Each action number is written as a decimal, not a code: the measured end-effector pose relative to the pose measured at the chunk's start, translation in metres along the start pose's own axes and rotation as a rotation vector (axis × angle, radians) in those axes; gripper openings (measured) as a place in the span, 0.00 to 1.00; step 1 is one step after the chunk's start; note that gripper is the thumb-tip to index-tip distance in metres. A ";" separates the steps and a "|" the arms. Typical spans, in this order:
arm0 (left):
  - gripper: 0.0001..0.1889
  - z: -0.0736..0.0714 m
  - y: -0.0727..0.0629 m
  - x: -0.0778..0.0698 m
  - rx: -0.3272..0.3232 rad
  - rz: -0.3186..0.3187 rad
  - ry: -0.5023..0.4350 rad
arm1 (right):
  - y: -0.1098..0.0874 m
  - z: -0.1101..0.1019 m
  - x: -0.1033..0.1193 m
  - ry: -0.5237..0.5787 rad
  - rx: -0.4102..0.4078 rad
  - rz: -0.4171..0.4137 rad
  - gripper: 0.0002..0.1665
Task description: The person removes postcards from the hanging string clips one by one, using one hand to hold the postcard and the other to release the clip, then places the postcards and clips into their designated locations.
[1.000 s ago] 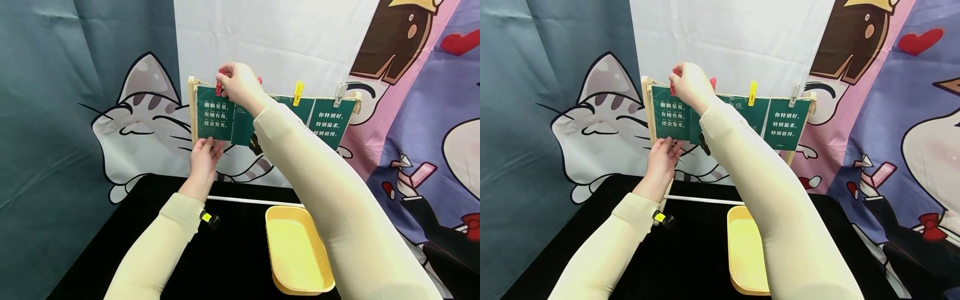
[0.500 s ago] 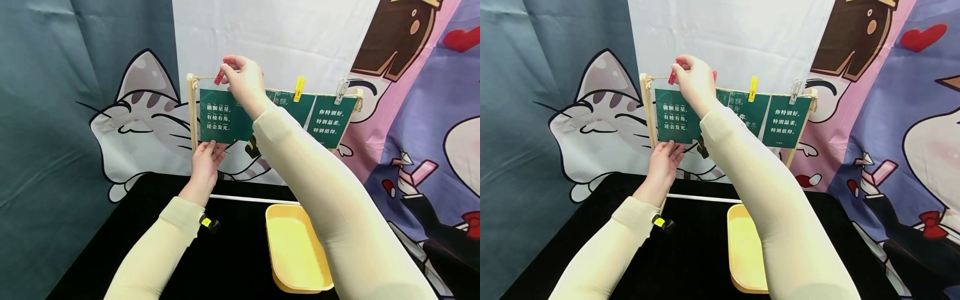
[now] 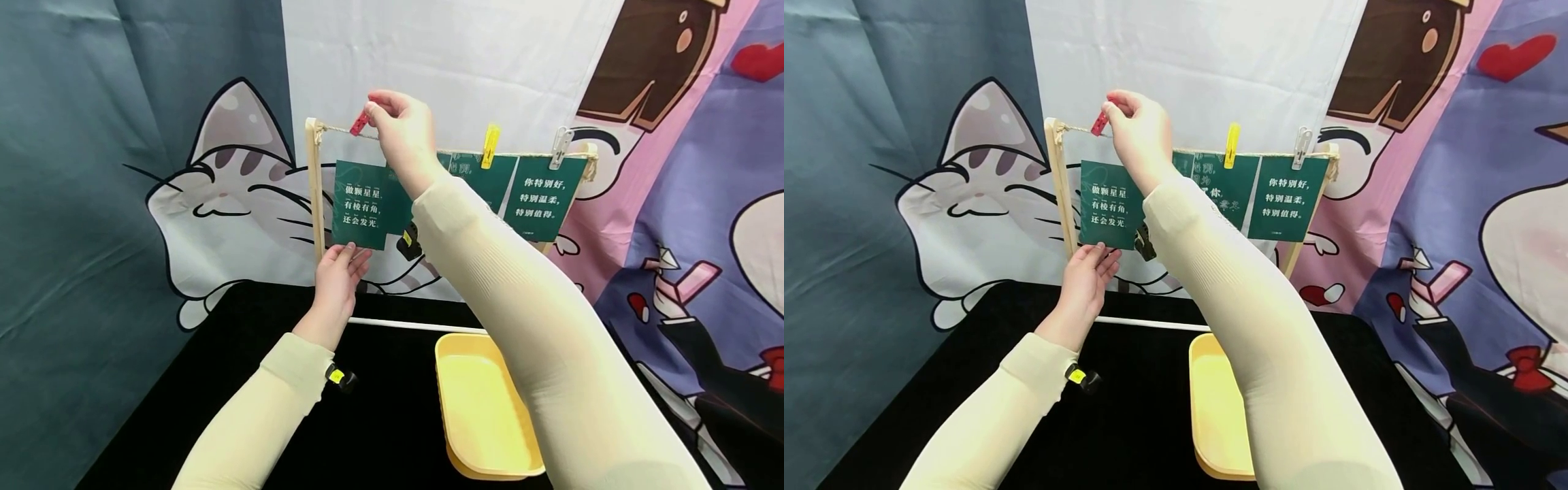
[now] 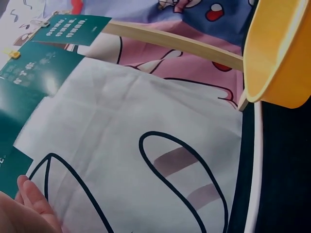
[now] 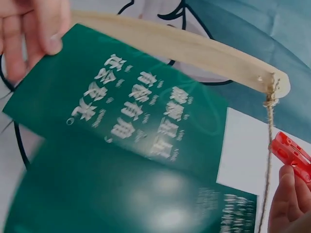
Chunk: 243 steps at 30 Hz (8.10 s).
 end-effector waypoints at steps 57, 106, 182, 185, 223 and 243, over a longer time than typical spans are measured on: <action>0.11 -0.167 -0.149 0.115 -0.021 -0.491 0.838 | -0.276 -0.095 -0.243 -0.805 0.912 0.084 0.19; 0.33 -0.114 -0.168 0.116 0.429 0.045 2.122 | -0.292 -0.093 -0.293 -0.995 0.952 -0.189 0.15; 0.32 0.059 -0.016 -0.003 0.155 0.007 0.510 | -0.031 -0.069 0.007 -0.823 0.186 -0.242 0.28; 0.31 0.061 -0.015 -0.002 0.149 0.011 0.496 | -0.026 -0.069 0.003 -0.861 0.216 -0.187 0.28; 0.06 0.060 -0.012 0.010 0.173 -0.001 0.310 | -0.020 -0.056 -0.010 -0.554 0.278 -0.025 0.21; 0.08 0.053 -0.017 0.030 0.170 -0.002 0.422 | -0.032 -0.080 -0.035 -0.245 0.023 0.075 0.18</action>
Point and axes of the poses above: each hand's wrist, its own y-axis towards the middle knuckle, its own z-axis out of the palm, x = y × z, the point moved 10 cm from there along y, towards the middle knuckle, and after that the axes turned 9 degrees about -z, right-handed, at the moved point
